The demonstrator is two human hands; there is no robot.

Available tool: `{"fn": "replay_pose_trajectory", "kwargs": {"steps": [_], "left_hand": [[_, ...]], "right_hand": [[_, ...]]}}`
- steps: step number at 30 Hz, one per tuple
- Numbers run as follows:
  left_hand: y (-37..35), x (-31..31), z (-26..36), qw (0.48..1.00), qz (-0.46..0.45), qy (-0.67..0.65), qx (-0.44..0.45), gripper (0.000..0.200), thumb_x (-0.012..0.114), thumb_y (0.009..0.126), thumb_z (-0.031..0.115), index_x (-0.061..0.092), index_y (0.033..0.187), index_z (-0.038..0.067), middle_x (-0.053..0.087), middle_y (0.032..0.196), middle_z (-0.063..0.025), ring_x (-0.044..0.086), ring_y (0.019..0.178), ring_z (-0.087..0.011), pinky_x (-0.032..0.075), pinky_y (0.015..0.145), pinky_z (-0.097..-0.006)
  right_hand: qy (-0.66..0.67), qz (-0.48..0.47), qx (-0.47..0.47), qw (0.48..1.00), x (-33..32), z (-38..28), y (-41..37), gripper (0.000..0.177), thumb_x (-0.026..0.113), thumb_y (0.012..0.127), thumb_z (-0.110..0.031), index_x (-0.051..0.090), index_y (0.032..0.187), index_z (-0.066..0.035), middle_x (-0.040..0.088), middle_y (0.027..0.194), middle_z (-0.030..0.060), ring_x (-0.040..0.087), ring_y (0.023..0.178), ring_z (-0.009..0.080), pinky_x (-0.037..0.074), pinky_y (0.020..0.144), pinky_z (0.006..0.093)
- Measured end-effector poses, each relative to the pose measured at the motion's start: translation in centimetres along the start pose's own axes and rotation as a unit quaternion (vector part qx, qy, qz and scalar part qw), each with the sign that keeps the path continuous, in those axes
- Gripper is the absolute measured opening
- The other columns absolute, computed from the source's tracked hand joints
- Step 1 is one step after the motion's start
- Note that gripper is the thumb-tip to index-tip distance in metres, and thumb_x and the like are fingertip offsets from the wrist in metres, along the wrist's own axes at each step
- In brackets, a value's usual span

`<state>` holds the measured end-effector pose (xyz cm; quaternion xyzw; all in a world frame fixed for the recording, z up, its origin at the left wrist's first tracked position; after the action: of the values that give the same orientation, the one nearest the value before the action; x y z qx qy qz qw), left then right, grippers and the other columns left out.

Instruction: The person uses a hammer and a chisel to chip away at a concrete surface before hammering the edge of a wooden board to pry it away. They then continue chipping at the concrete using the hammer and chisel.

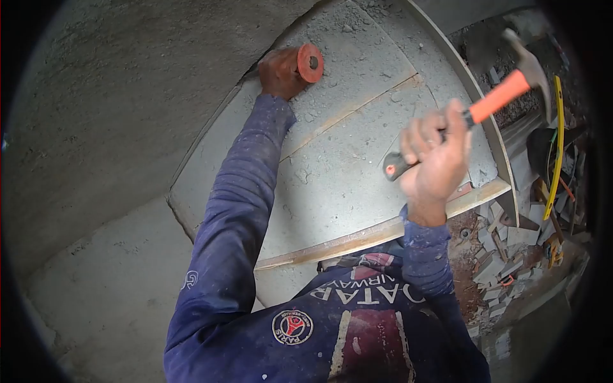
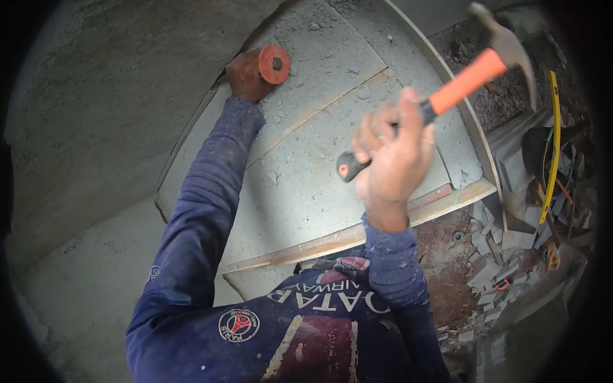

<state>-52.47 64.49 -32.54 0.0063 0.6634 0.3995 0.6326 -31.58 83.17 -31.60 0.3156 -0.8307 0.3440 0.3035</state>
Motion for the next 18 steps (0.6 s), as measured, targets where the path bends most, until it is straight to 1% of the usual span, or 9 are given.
{"fn": "replay_pose_trajectory", "kwargs": {"steps": [1,4,5,6,9,11,13,17,18], "left_hand": [[0.0,0.0,-0.1,1.000,0.001,0.002,-0.001,0.021,0.082,0.064,0.019,0.068,0.078,0.011,0.067,0.072,-0.0082,0.066,0.065,-0.0301,0.053,0.058,-0.0419],[-0.1,-0.4,0.1,1.000,0.016,-0.008,0.015,0.021,0.082,0.064,0.019,0.068,0.079,0.012,0.068,0.073,-0.0080,0.067,0.066,-0.0297,0.054,0.059,-0.0413],[-0.2,-0.1,-0.2,1.000,0.006,0.001,0.016,0.024,0.083,0.064,0.020,0.071,0.082,0.012,0.069,0.076,-0.0072,0.068,0.067,-0.0280,0.055,0.060,-0.0393],[-0.4,0.2,-0.2,1.000,-0.008,0.008,0.019,0.026,0.085,0.064,0.021,0.073,0.086,0.013,0.071,0.079,-0.0064,0.069,0.067,-0.0264,0.056,0.060,-0.0372],[-0.3,-0.6,0.1,0.999,0.018,0.006,0.033,0.025,0.085,0.064,0.021,0.073,0.085,0.013,0.071,0.079,-0.0069,0.069,0.067,-0.0268,0.056,0.060,-0.0373],[-1.1,-0.6,0.3,1.000,0.006,0.000,0.027,0.025,0.084,0.065,0.021,0.073,0.085,0.013,0.071,0.079,-0.0070,0.069,0.067,-0.0270,0.055,0.060,-0.0375],[-0.6,-0.5,0.0,1.000,0.012,0.002,0.029,0.025,0.084,0.065,0.021,0.073,0.085,0.013,0.071,0.079,-0.0070,0.069,0.067,-0.0272,0.055,0.060,-0.0377],[-0.9,-0.5,-0.4,1.000,0.001,0.011,0.021,0.024,0.083,0.066,0.020,0.073,0.086,0.013,0.071,0.079,-0.0064,0.069,0.068,-0.0269,0.055,0.061,-0.0377],[-0.7,-0.4,-0.3,1.000,0.012,0.006,0.025,0.024,0.083,0.065,0.020,0.072,0.086,0.013,0.071,0.079,-0.0063,0.069,0.068,-0.0270,0.055,0.061,-0.0375]], "right_hand": [[0.025,0.019,-0.085,0.996,-0.6,-2.2,0.8,0.035,0.058,0.098,-0.032,0.037,0.075,-0.016,0.029,0.054,-0.0067,0.032,0.041,0.0059,0.028,0.035,0.0253],[0.130,0.088,-0.105,0.982,-0.6,5.5,-1.6,0.032,0.058,0.097,-0.027,0.038,0.074,-0.016,0.029,0.053,-0.0065,0.033,0.039,0.0072,0.028,0.034,0.0267],[0.049,0.041,0.034,0.997,0.3,12.4,-4.1,0.032,0.055,0.100,-0.026,0.041,0.073,-0.015,0.032,0.054,-0.0075,0.033,0.040,0.0057,0.028,0.034,0.0264],[-0.084,-0.030,0.335,0.938,0.8,18.9,-7.8,0.024,0.058,0.097,-0.023,0.043,0.082,-0.014,0.034,0.056,-0.0082,0.032,0.039,0.0047,0.027,0.033,0.0258],[-0.090,-0.054,0.329,0.938,-0.1,16.3,-7.1,0.023,0.062,0.096,-0.023,0.043,0.090,-0.013,0.035,0.058,-0.0088,0.034,0.040,0.0036,0.026,0.033,0.0242],[-0.021,-0.032,0.216,0.976,0.5,8.2,-3.4,0.024,0.062,0.097,-0.025,0.043,0.091,-0.013,0.034,0.059,-0.0080,0.033,0.042,0.0033,0.026,0.033,0.0222],[-0.023,0.001,-0.026,0.999,0.3,-1.5,0.0,0.035,0.059,0.098,-0.031,0.038,0.075,-0.015,0.029,0.056,-0.0064,0.032,0.043,0.0057,0.027,0.035,0.0252],[0.146,0.103,-0.173,0.969,-1.0,1.6,-0.8,0.036,0.057,0.097,-0.024,0.036,0.070,-0.016,0.030,0.054,-0.0049,0.033,0.042,0.0081,0.030,0.037,0.0286],[0.086,0.096,-0.069,0.989,-0.3,8.6,-2.7,0.034,0.051,0.099,-0.020,0.036,0.069,-0.018,0.032,0.053,-0.0075,0.030,0.039,0.0077,0.026,0.034,0.0276]]}}
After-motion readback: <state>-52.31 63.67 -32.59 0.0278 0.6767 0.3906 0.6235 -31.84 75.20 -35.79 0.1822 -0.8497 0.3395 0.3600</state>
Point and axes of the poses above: each hand's wrist, its own y-axis towards the middle knuckle, its own x-axis out of the palm, z = x × y, the point moved 10 cm from there along y, towards the middle knuckle
